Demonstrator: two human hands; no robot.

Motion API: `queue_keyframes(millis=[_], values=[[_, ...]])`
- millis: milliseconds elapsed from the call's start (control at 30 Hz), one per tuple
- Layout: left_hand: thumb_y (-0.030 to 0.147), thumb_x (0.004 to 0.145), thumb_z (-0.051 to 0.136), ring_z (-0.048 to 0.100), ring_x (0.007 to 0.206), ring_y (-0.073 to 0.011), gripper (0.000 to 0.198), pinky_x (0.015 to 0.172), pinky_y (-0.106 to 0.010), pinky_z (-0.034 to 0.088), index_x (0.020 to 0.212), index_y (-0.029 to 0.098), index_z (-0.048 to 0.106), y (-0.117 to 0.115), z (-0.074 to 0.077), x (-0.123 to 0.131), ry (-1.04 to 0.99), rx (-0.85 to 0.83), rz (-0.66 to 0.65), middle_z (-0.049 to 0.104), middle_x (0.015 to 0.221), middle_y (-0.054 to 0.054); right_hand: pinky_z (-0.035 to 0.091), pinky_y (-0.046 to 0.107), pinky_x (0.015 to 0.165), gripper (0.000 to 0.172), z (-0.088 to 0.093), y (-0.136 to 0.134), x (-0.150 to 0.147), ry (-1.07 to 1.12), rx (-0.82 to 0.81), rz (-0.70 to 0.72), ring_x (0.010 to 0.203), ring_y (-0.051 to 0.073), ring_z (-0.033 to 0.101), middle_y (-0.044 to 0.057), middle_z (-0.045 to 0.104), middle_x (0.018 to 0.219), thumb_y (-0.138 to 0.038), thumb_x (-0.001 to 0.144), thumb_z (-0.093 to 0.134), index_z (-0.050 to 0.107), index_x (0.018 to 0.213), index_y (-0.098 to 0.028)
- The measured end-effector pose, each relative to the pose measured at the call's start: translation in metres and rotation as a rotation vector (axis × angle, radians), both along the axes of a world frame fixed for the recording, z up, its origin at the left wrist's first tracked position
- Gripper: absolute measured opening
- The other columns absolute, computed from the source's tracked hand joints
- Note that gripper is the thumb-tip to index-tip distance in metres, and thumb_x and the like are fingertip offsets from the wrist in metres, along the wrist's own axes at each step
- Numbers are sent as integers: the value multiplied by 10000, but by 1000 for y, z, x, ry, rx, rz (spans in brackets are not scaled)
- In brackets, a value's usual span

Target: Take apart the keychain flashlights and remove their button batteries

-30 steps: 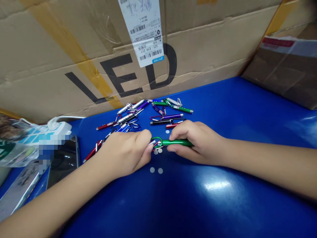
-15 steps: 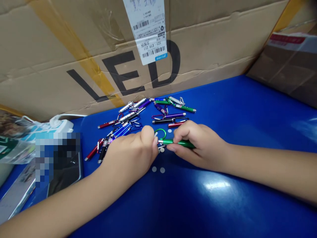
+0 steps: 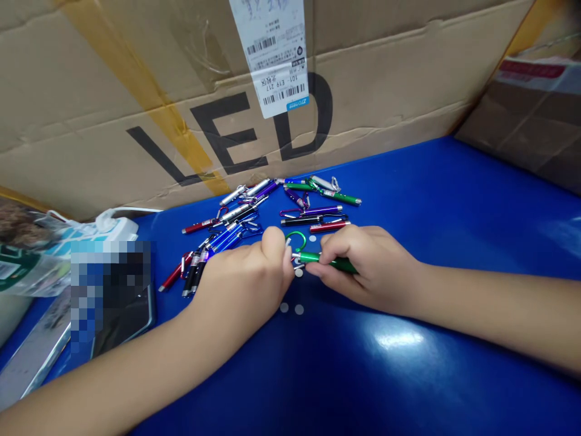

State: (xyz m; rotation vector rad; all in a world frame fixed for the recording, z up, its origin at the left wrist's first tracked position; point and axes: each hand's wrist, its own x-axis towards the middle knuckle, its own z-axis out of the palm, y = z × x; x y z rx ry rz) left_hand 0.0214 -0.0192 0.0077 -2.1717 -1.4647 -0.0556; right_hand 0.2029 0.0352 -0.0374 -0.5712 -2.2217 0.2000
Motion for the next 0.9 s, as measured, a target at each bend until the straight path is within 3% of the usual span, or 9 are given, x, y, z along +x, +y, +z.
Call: queue_keyframes(millis=[200, 367, 633, 900], values=[[273, 919, 307, 481, 346, -171, 303, 390, -263, 145, 698, 191, 499, -1, 3, 3, -57, -48, 35, 436, 422, -3, 335, 208, 483, 197, 0, 0, 0, 44, -48, -57, 529, 91, 567, -25, 630, 674, -349, 931, 494, 474, 797, -206], [295, 932, 314, 494, 361, -185, 313, 405, -268, 105, 722, 180, 517, 1, 2, 0, -64, -31, 58, 419, 444, -6, 327, 210, 477, 205, 0, -2, 0, 14, -41, 11, 477, 79, 498, -53, 561, 584, -332, 924, 509, 466, 768, -206], [296, 923, 316, 448, 339, -170, 309, 401, -263, 113, 710, 185, 510, 1, 0, 1, -82, -67, 48, 399, 436, 2, 331, 206, 478, 217, 1, -3, -1, 18, -20, -29, 489, 81, 516, -47, 581, 595, -344, 927, 509, 479, 765, -203], [262, 937, 311, 416, 299, -160, 334, 377, -250, 147, 697, 174, 525, -1, -1, 0, 138, 100, -20, 415, 400, 4, 347, 194, 470, 212, 1, -3, -1, 37, 8, -41, 475, 71, 515, -46, 584, 602, -326, 930, 507, 491, 769, -189]])
